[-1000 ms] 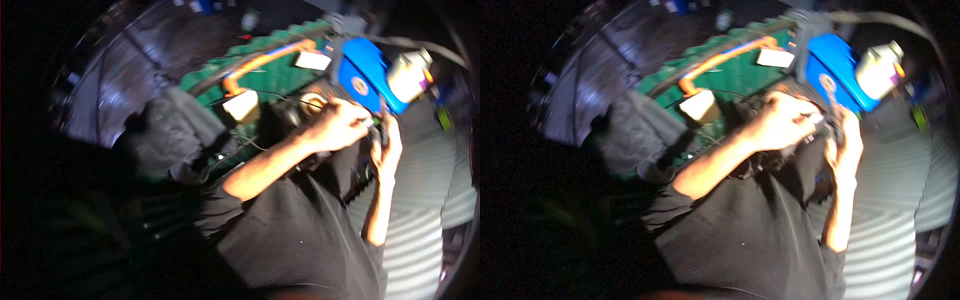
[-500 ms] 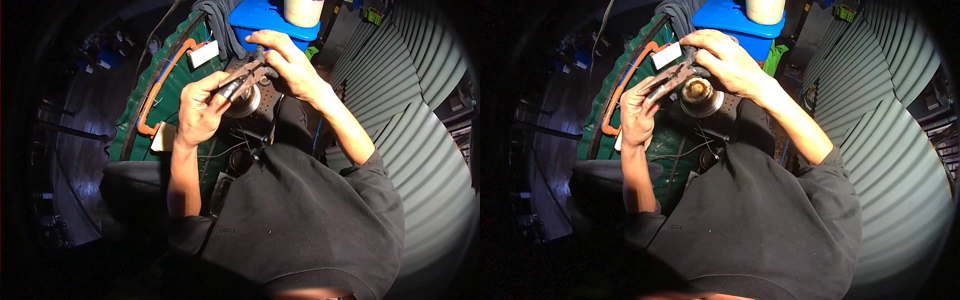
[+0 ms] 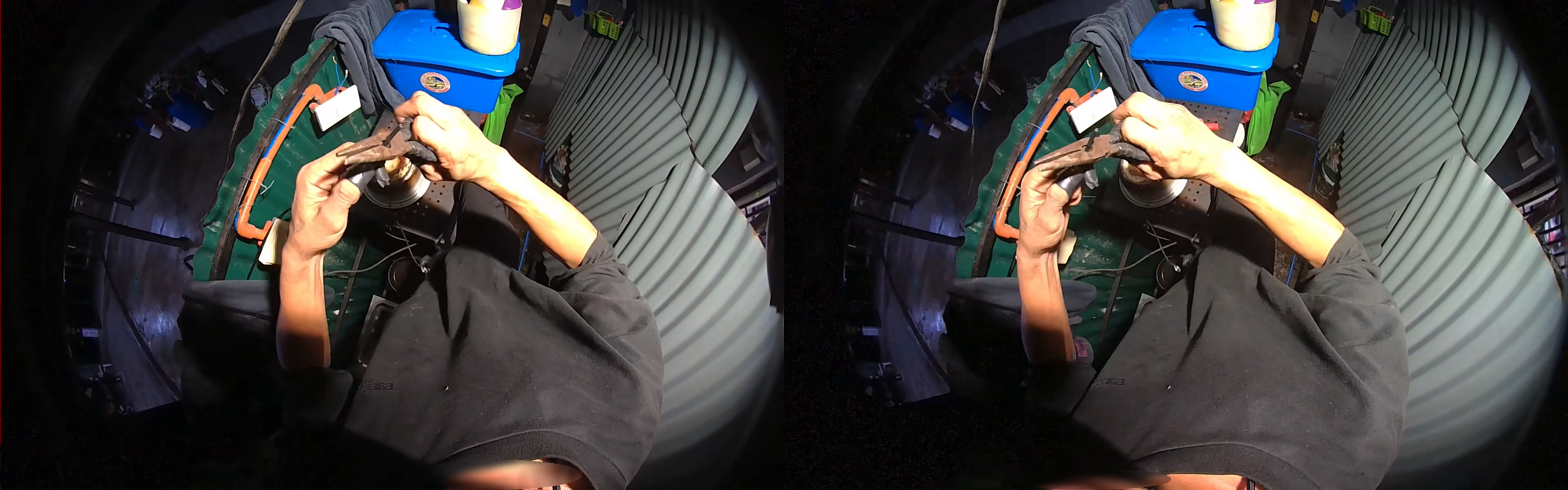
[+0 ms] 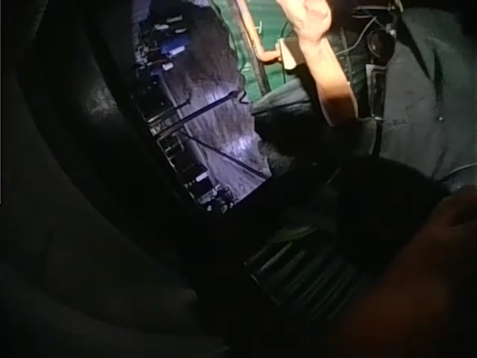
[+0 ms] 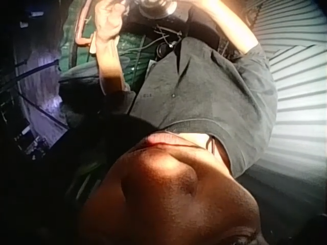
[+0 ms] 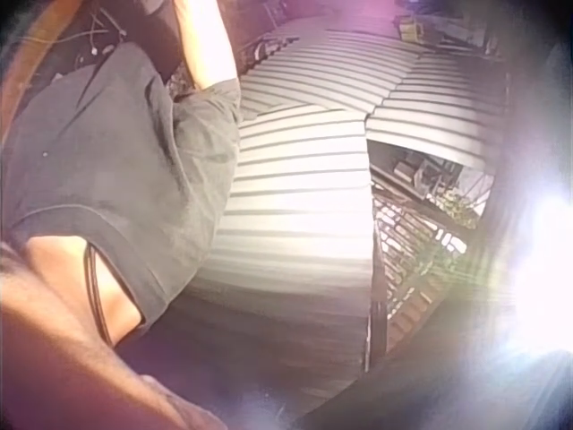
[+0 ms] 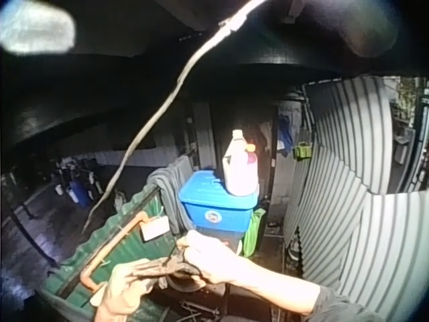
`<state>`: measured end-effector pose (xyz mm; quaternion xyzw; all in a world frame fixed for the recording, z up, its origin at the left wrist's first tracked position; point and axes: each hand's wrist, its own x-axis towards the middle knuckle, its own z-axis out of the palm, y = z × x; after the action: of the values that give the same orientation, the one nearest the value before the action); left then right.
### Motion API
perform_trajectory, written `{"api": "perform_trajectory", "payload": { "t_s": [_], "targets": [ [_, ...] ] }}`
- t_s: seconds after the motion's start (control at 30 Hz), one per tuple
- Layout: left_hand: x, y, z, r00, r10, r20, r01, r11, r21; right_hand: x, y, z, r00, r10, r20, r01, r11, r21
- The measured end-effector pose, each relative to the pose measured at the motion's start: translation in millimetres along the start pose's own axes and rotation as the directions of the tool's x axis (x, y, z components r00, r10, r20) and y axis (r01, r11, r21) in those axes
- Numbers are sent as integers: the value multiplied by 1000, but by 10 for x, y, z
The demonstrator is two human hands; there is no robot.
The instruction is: Using pliers and tape to repair or modify an electrical wire connector.
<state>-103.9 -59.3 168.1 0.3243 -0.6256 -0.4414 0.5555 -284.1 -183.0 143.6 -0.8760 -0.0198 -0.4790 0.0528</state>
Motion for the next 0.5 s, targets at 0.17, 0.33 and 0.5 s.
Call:
{"api": "perform_trajectory", "payload": {
  "t_s": [0.17,0.33,0.5],
  "targets": [
    [36,20,70,996,85,3,-76,876,476,-216,-257,-33,965,262,-15,-262,963,-58],
    [56,-81,130,964,169,-207,-45,865,499,-178,-394,-19,933,359,38,-358,933,-29],
    [85,-37,194,946,256,-198,-95,804,587,-180,-511,-31,905,413,102,-411,911,-37]
  ]
}}
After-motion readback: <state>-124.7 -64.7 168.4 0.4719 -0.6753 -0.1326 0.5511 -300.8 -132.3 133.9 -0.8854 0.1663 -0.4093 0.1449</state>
